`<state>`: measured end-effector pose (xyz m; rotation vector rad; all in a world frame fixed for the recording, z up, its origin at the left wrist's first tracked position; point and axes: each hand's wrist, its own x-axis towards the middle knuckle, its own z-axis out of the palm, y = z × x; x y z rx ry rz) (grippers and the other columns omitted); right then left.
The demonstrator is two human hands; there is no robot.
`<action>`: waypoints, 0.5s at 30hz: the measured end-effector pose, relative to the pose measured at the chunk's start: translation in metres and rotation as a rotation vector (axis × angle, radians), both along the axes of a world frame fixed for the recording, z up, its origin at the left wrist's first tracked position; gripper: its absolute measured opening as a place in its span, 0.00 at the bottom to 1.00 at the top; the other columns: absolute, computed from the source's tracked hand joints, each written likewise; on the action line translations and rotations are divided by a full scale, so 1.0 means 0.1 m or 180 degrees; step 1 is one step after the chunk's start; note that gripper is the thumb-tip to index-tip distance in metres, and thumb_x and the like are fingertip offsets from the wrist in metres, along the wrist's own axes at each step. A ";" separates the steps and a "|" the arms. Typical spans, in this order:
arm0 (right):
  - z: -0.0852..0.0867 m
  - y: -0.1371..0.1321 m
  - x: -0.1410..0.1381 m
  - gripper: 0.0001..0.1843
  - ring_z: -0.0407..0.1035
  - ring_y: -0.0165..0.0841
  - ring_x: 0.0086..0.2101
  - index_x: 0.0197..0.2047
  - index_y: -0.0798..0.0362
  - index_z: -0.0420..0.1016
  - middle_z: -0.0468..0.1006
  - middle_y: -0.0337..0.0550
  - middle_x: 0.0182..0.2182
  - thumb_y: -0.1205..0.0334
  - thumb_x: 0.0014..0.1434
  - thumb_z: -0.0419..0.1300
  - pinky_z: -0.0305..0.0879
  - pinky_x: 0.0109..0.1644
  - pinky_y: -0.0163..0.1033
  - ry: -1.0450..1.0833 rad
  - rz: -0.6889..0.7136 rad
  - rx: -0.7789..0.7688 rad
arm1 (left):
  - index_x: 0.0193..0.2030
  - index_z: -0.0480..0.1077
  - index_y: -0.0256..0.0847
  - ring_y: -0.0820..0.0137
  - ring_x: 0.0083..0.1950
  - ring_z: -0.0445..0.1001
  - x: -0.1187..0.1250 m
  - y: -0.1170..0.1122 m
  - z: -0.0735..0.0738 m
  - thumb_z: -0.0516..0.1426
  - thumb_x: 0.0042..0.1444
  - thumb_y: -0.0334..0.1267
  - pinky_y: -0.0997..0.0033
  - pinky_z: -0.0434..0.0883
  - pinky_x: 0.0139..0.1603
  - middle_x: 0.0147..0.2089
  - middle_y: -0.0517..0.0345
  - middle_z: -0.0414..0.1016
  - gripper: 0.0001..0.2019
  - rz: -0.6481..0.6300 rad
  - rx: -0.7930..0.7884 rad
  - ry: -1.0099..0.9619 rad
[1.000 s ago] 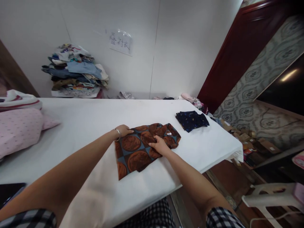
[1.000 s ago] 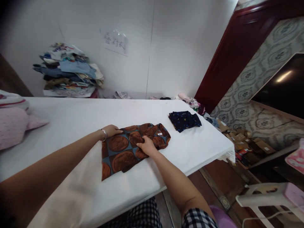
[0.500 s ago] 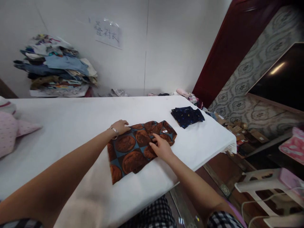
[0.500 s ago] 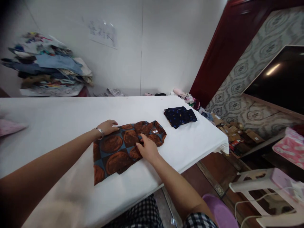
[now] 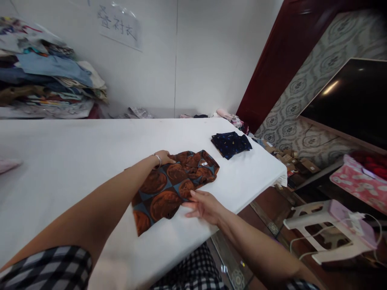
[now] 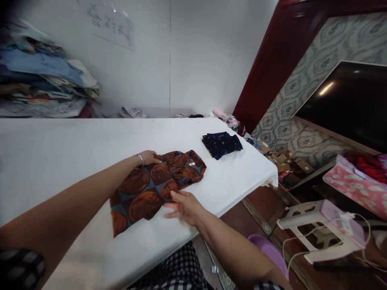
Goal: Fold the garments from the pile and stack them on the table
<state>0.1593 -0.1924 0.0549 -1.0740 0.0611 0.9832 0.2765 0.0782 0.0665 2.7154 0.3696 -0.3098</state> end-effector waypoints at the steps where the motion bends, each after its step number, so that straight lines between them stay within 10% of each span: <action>1: 0.00 0.07 0.01 0.19 0.76 0.34 0.35 0.42 0.56 0.72 0.79 0.48 0.41 0.53 0.51 0.68 0.74 0.29 0.35 0.0062 -0.0073 0.0054 | 0.50 0.74 0.36 0.55 0.52 0.74 0.01 -0.01 0.00 0.60 0.40 0.54 0.66 0.68 0.49 0.51 0.44 0.77 0.32 -0.0008 -0.0036 0.0008; 9: -0.09 0.42 0.09 0.11 0.61 0.23 0.16 0.31 0.55 0.70 0.73 0.35 0.20 0.62 0.49 0.68 0.51 0.16 0.27 0.0258 -0.0552 -0.0163 | 0.37 0.78 0.39 0.58 0.45 0.76 -0.06 0.03 0.10 0.59 0.41 0.56 0.69 0.70 0.41 0.42 0.48 0.80 0.23 0.0256 -0.0604 -0.0115; 15: 0.21 0.37 0.35 0.15 0.70 0.30 0.28 0.37 0.54 0.75 0.79 0.41 0.31 0.61 0.44 0.67 0.59 0.26 0.31 -0.0973 -0.0719 -0.0539 | 0.45 0.75 0.41 0.62 0.36 0.78 -0.30 0.27 0.55 0.57 0.45 0.63 0.66 0.73 0.37 0.40 0.51 0.81 0.29 0.0501 -0.1505 -0.0393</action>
